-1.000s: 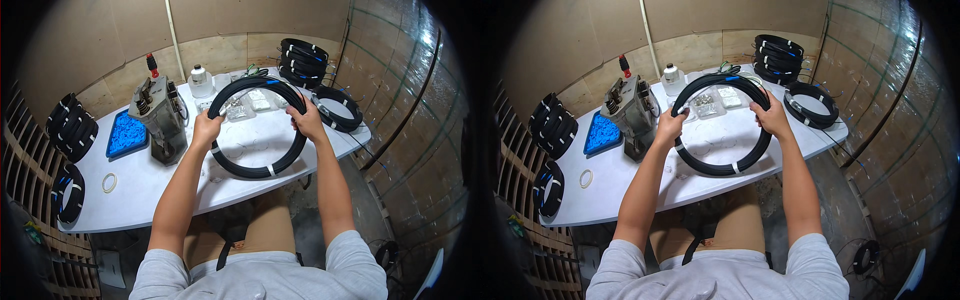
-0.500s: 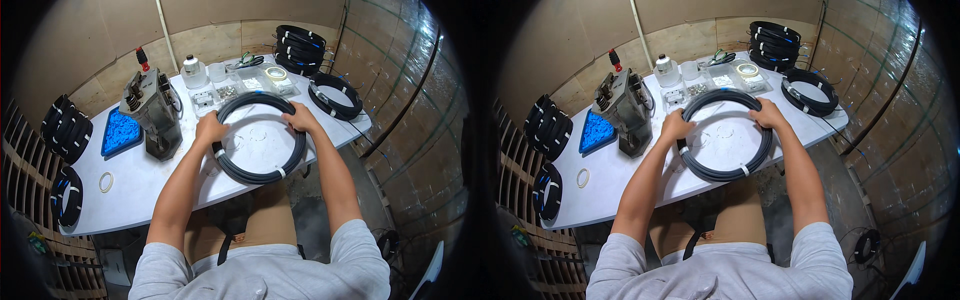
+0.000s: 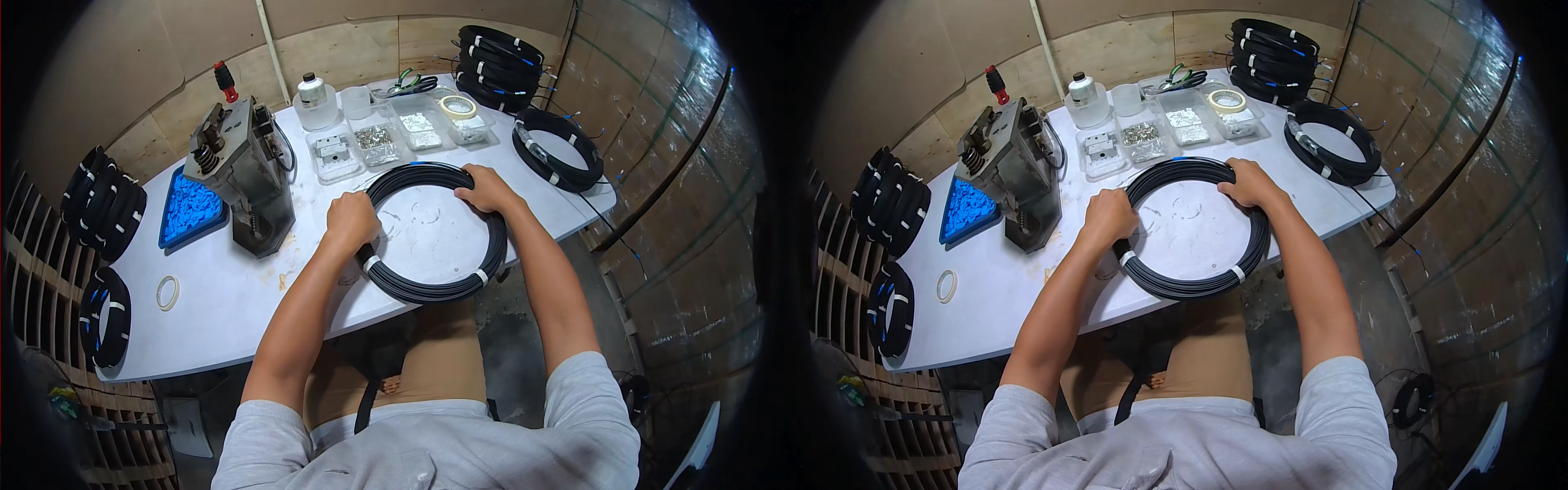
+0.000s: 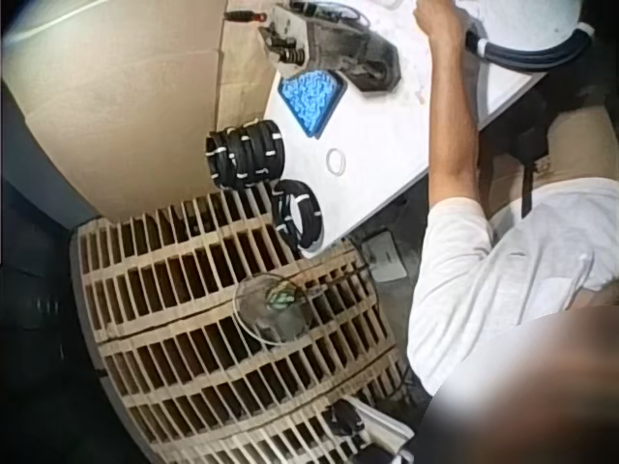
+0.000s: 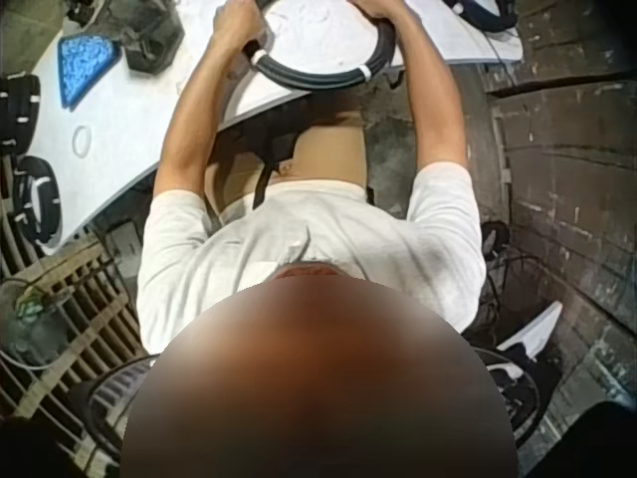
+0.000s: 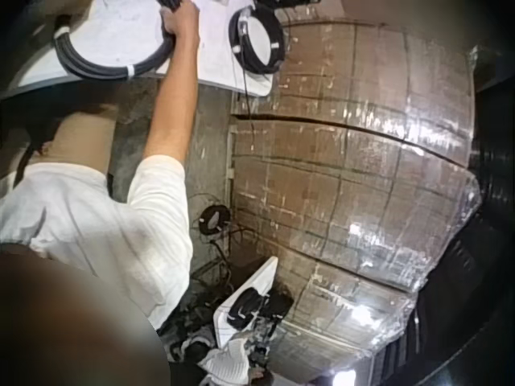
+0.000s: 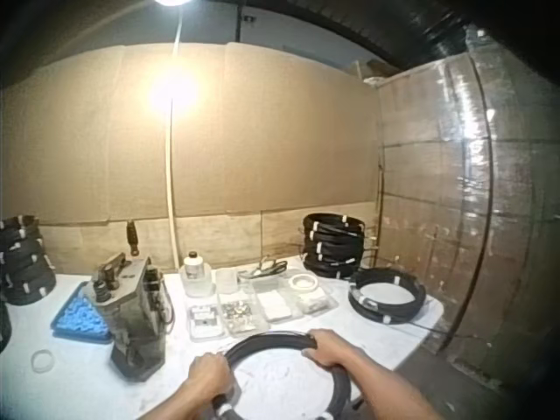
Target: Processing the ends of a black coiled cable using an industrial machine.
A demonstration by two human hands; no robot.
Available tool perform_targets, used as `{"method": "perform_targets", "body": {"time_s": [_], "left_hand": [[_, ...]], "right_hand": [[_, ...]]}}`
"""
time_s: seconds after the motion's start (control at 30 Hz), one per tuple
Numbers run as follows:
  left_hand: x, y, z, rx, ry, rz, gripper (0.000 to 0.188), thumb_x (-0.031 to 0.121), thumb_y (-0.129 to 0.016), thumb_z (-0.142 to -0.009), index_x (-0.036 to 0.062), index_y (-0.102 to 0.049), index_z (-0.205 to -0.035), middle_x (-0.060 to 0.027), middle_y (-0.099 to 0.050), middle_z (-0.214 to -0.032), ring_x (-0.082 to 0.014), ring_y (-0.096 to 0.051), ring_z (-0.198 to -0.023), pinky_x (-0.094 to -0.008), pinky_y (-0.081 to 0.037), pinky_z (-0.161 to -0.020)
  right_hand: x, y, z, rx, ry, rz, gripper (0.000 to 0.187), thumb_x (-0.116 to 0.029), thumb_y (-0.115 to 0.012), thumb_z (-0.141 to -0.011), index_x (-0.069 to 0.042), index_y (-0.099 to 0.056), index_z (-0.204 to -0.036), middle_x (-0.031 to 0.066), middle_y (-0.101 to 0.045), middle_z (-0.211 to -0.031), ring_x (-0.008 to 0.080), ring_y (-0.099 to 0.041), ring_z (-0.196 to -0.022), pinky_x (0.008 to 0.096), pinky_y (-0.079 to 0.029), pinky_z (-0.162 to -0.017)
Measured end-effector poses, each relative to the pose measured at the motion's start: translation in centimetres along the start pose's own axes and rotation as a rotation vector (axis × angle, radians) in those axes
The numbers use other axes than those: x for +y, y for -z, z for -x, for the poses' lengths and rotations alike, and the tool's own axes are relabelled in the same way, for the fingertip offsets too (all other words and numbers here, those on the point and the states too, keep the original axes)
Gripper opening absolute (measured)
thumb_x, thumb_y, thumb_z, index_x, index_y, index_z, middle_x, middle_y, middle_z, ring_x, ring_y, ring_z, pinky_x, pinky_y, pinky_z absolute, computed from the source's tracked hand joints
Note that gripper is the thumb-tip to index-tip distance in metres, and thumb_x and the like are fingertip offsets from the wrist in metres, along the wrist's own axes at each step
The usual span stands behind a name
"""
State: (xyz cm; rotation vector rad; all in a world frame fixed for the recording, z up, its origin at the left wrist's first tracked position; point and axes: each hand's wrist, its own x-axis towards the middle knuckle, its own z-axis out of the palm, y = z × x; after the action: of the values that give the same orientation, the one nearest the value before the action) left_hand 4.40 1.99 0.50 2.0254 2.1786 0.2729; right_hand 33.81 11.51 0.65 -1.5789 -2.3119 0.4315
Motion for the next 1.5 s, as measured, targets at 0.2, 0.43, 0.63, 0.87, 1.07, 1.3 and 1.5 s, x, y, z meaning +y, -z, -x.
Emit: {"method": "perform_targets", "body": {"time_s": [0.2, 0.43, 0.63, 0.87, 1.07, 1.3, 1.5], "left_hand": [[-0.5, 1.7, -0.2, -0.065, 0.018, 0.130, 0.041, 0.015, -0.075, -0.076, -0.0084, -0.072, -0.109, -0.0322, -0.074, -0.111, -0.0448, -0.073, -0.106, -0.0474, -0.059, -0.095], [-2.5, 0.9, -1.4, -0.129, -0.013, 0.291, 0.053, 0.023, -0.074, -0.076, -0.0057, -0.064, -0.119, -0.0315, -0.072, -0.115, -0.0435, -0.072, -0.110, -0.0463, -0.056, -0.098], [-2.1, 1.4, -1.3, -0.088, -0.004, 0.306, 0.051, 0.024, -0.076, -0.074, -0.0041, -0.068, -0.116, -0.0280, -0.074, -0.112, -0.0418, -0.072, -0.109, -0.0449, -0.057, -0.096], [-2.1, 1.0, -1.5, -0.014, 0.012, 0.399, 0.052, 0.025, -0.079, -0.072, -0.0055, -0.071, -0.113, -0.0264, -0.076, -0.103, -0.0374, -0.075, -0.098, -0.0421, -0.058, -0.091], [-1.1, 1.0, -0.4, -0.016, 0.060, 0.422, 0.043, 0.017, -0.077, -0.074, -0.0055, -0.073, -0.110, -0.0291, -0.075, -0.106, -0.0425, -0.074, -0.104, -0.0461, -0.058, -0.094], [-0.2, 1.1, 0.0, 0.044, 0.026, 0.126, 0.043, 0.026, -0.083, -0.076, -0.0050, -0.075, -0.105, -0.0281, -0.076, -0.097, -0.0445, -0.074, -0.096, -0.0489, -0.059, -0.090], [0.4, 2.2, 1.3, 0.200, -0.017, 0.005, 0.043, 0.035, -0.081, -0.085, -0.0036, -0.075, -0.104, -0.0246, -0.075, -0.104, -0.0427, -0.073, -0.097, -0.0487, -0.060, -0.083]], "right_hand": [[-0.7, 1.0, -0.7, -0.034, 0.057, 0.011, 0.045, -0.025, -0.080, -0.089, 0.004, -0.068, -0.122, 0.0271, -0.070, -0.122, 0.0415, -0.067, -0.116, 0.0459, -0.052, -0.103], [-1.1, 1.7, -1.8, 0.031, 0.129, 0.026, 0.046, -0.024, -0.080, -0.089, 0.003, -0.068, -0.125, 0.0261, -0.071, -0.119, 0.0405, -0.068, -0.113, 0.0441, -0.052, -0.101], [-1.5, 2.9, -1.2, 0.025, 0.107, -0.009, 0.048, -0.025, -0.079, -0.090, 0.002, -0.067, -0.128, 0.0246, -0.069, -0.125, 0.0402, -0.065, -0.120, 0.0440, -0.050, -0.106], [-0.7, 2.3, -1.1, 0.125, 0.175, -0.018, 0.046, -0.023, -0.083, -0.087, 0.003, -0.069, -0.123, 0.0250, -0.070, -0.119, 0.0398, -0.068, -0.109, 0.0430, -0.053, -0.097], [-0.2, 0.9, -1.5, -0.006, 0.107, -0.002, 0.050, -0.025, -0.079, -0.090, 0.001, -0.067, -0.130, 0.0249, -0.068, -0.128, 0.0409, -0.065, -0.120, 0.0445, -0.050, -0.106], [0.2, -0.8, -2.1, -0.002, 0.106, -0.013, 0.049, -0.027, -0.077, -0.092, -0.002, -0.067, -0.133, 0.0243, -0.067, -0.129, 0.0395, -0.063, -0.124, 0.0444, -0.048, -0.109], [0.3, -0.1, -2.5, -0.057, 0.197, 0.013, 0.047, -0.028, -0.076, -0.093, -0.003, -0.068, -0.132, 0.0228, -0.068, -0.127, 0.0389, -0.063, -0.123, 0.0435, -0.049, -0.109]]}}
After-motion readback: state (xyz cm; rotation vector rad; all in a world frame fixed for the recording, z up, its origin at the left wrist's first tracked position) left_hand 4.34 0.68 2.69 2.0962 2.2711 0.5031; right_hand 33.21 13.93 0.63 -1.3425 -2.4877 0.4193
